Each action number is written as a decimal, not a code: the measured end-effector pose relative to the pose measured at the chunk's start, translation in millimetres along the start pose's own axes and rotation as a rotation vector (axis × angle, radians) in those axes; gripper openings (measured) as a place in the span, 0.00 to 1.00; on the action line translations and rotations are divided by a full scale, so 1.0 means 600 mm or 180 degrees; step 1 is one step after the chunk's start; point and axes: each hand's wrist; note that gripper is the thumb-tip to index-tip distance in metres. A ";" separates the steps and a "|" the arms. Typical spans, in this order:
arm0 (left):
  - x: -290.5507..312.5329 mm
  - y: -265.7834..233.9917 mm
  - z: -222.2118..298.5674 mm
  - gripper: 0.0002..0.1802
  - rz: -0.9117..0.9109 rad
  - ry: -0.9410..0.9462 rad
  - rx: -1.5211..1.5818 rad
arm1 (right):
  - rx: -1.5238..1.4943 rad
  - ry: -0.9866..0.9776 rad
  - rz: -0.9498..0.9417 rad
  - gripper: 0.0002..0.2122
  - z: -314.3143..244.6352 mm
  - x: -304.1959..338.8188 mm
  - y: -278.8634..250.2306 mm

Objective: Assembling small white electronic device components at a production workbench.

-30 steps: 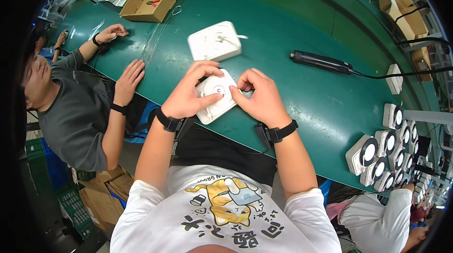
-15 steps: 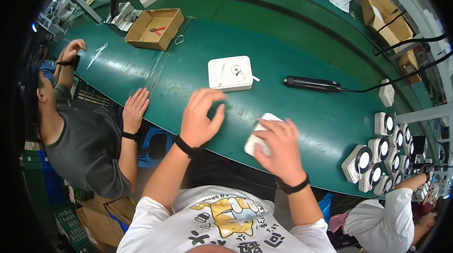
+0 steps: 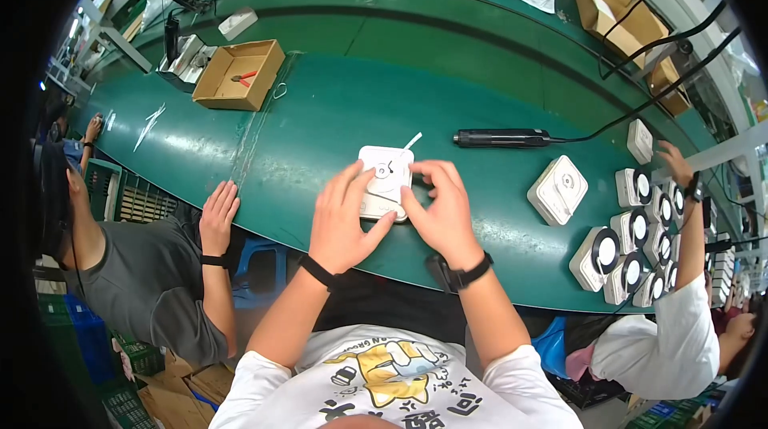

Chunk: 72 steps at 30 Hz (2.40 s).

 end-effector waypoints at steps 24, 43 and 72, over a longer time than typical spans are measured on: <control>0.063 0.041 -0.034 0.42 0.0200 0.0067 0.0018 | -0.0242 0.0248 -0.0513 0.10 0.028 -0.037 0.013; 0.063 0.042 -0.033 0.43 0.0220 0.0048 0.0045 | 0.0031 -0.0094 -0.0452 0.13 0.020 -0.030 0.011; 0.066 0.050 -0.012 0.43 0.0220 -0.0343 0.0217 | -0.0099 -0.0370 -0.0750 0.08 0.021 -0.042 0.002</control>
Point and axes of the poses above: each hand's wrist, its own x-axis away from the middle knuckle, its own y-axis out of the palm, z = x × y, and after that the axes turned 4 degrees about x, right-handed
